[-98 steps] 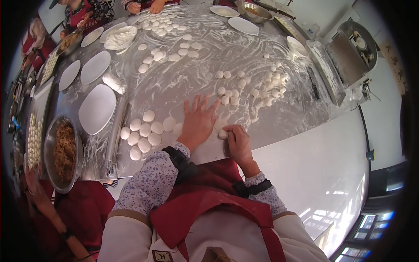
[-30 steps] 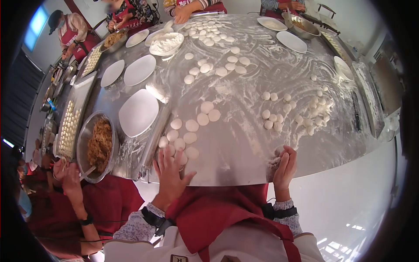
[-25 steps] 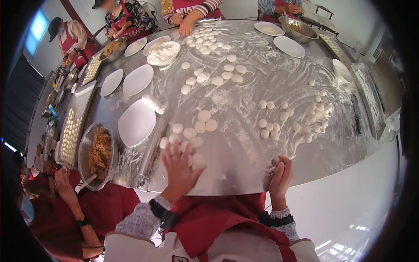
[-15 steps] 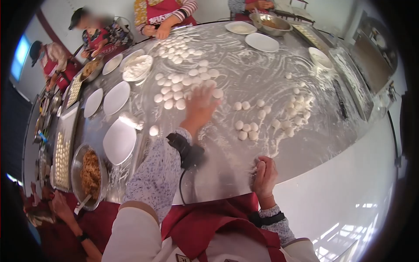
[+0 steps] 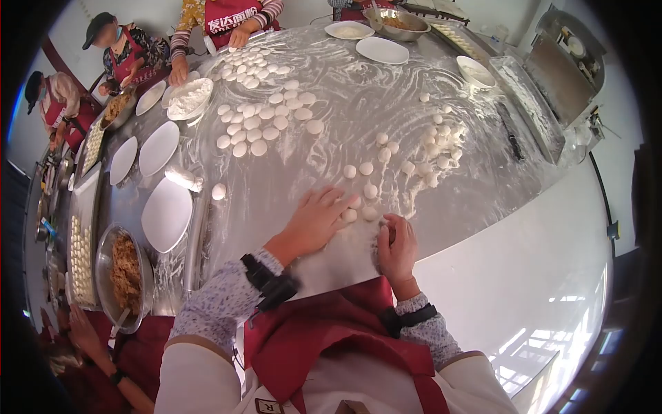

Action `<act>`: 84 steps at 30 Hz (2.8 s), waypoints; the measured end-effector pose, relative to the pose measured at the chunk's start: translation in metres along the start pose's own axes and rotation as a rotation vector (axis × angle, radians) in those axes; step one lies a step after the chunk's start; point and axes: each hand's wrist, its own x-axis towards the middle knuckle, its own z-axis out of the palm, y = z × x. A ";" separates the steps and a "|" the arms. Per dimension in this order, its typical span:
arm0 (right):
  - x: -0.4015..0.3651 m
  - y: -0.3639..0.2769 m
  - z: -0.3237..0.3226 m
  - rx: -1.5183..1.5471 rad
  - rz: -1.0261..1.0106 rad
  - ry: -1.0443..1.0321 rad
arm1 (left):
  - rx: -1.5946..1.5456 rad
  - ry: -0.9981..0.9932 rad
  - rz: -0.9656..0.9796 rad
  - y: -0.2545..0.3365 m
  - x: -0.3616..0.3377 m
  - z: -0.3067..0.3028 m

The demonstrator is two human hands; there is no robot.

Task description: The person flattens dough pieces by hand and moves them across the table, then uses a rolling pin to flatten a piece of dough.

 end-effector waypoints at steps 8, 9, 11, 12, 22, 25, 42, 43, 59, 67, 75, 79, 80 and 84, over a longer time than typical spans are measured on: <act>-0.002 -0.006 0.006 -0.015 -0.148 -0.027 | -0.174 0.309 -0.093 -0.008 -0.066 -0.006; -0.003 -0.013 0.008 -0.053 -0.251 -0.029 | -0.218 0.310 -0.114 -0.011 -0.070 -0.006; -0.002 -0.027 0.012 -0.088 -0.361 -0.038 | -0.263 0.317 -0.143 -0.014 -0.078 -0.008; 0.002 -0.036 0.013 -0.162 -0.351 -0.077 | -0.293 0.308 -0.173 -0.016 -0.083 -0.010; 0.017 -0.053 0.044 -0.173 -0.274 -0.267 | -0.079 0.395 -0.305 -0.036 -0.132 -0.023; 0.001 -0.067 0.049 -0.052 -0.320 -0.296 | 0.018 0.600 -0.360 -0.033 -0.110 -0.039; -0.013 -0.073 0.049 0.167 -0.119 -0.623 | 0.228 0.254 -0.418 -0.044 -0.089 -0.003; -0.015 -0.074 0.052 0.174 -0.118 -0.624 | 0.242 0.248 -0.480 -0.046 -0.095 -0.005; -0.015 -0.046 0.024 0.080 -0.293 -0.164 | 0.094 0.486 -0.186 0.022 -0.034 -0.006; 0.004 -0.021 0.014 -0.074 -0.087 -0.247 | 0.157 0.341 -0.096 0.010 -0.023 0.033; -0.015 -0.069 0.057 0.220 -0.072 -0.333 | 0.241 0.270 -0.367 -0.025 -0.077 0.003; -0.017 -0.076 0.073 0.053 -0.214 -0.427 | 0.222 0.322 -0.397 -0.032 -0.083 0.000; -0.016 -0.078 0.071 0.024 -0.244 -0.419 | 0.223 0.324 -0.396 -0.031 -0.082 -0.001; -0.013 -0.071 0.059 0.220 -0.044 -0.325 | 0.157 0.422 -0.339 -0.002 -0.059 -0.016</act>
